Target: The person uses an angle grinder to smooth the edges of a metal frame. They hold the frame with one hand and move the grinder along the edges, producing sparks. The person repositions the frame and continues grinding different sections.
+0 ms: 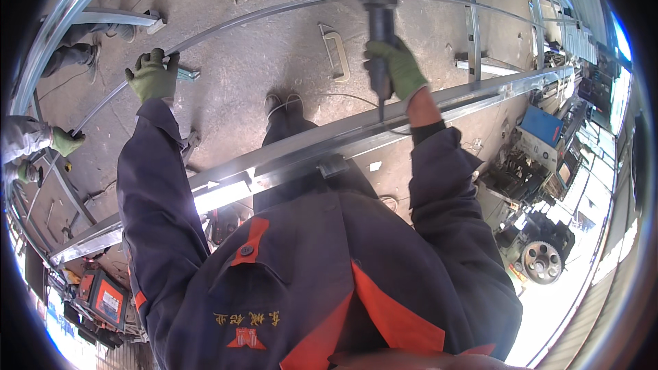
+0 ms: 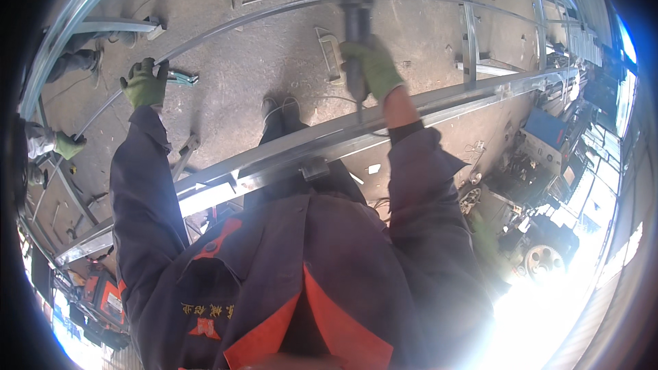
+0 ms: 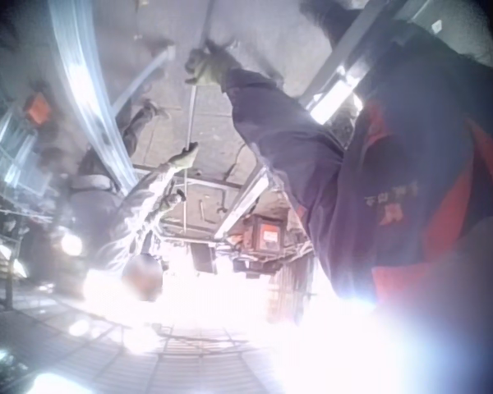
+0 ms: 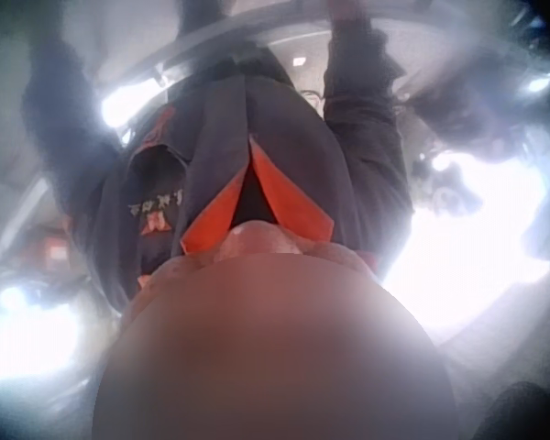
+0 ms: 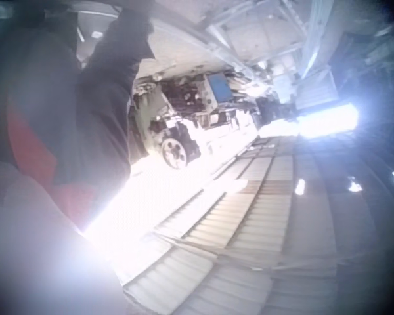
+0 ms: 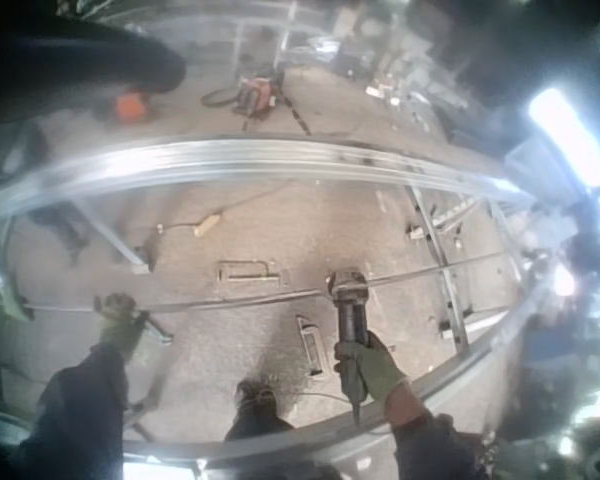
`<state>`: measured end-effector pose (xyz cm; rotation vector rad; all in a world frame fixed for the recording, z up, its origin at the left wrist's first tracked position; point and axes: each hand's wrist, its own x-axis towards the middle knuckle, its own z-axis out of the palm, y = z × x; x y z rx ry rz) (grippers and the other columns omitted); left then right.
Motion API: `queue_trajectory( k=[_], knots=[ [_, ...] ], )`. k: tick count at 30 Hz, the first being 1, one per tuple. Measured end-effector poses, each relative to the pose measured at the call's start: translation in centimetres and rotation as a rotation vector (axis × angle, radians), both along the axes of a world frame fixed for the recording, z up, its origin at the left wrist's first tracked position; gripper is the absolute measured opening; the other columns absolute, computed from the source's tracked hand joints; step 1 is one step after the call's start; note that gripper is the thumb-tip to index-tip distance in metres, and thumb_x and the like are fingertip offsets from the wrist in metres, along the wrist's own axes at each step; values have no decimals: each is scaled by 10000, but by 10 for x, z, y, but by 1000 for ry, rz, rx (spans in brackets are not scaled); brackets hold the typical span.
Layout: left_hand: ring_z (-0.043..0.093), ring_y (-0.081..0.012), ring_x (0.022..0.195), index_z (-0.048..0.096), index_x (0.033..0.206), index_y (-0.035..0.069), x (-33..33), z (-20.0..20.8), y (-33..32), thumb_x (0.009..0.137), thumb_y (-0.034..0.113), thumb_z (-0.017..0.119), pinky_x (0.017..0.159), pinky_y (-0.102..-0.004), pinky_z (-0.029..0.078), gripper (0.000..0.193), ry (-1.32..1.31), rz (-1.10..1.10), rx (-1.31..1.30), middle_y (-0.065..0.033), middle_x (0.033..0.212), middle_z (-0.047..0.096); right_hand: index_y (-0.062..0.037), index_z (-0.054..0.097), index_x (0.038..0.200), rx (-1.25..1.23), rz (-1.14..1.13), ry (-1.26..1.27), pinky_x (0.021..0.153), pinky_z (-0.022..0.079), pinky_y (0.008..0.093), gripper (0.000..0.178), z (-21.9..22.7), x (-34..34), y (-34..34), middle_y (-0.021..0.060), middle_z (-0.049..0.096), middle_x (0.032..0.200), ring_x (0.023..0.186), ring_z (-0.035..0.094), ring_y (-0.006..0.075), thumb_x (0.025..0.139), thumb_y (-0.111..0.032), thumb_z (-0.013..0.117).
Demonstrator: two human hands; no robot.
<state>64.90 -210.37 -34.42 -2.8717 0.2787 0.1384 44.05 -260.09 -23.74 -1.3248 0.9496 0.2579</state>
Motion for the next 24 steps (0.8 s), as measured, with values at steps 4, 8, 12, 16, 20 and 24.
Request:
queue_trajectory(
  k=[4,8,12,16,20,24],
  knots=[
    [636,-270,1359,688,1319,241,2,-4,2,1034,652,584,1213,-701,349,510,-13,-17,10,-59,1308,743,-60,662,1179,-17,-181,-36,577,602,422,389,-5,-8,-93,122,750,945,753,744,259,915,-263,862],
    [668,-289,1317,679,1349,244,3,-11,6,1027,670,588,1182,-707,385,542,-38,-24,63,-79,1323,743,-61,670,1138,-30,-247,-15,581,601,418,348,-15,-15,-102,127,738,927,732,733,259,912,-248,857],
    [668,-317,1334,671,1387,247,6,-13,9,1027,696,570,1206,-686,371,585,6,-3,45,-105,1366,732,-36,600,1352,-153,121,-65,691,604,381,562,-22,-16,-21,90,720,1044,833,736,223,902,-206,889],
    [663,-333,1354,660,1419,255,9,-7,10,1031,714,549,1226,-671,353,611,67,1,36,-127,1422,712,0,611,1370,-221,226,-93,934,575,406,653,-28,-14,42,141,749,1162,1058,729,271,861,-286,902],
    [652,-323,1364,654,1428,259,8,-2,8,1040,709,539,1224,-681,344,605,102,12,42,-109,1416,714,-50,634,1333,-170,59,-32,636,589,345,517,-25,-21,-2,104,738,987,749,725,216,892,-149,886],
    [636,-311,1374,659,1411,255,6,-1,5,1042,709,532,1211,-703,338,599,75,-12,51,-81,1374,723,-92,732,1036,261,-199,110,552,519,297,325,9,-61,-82,13,684,805,645,646,148,980,-409,774]
  ],
)
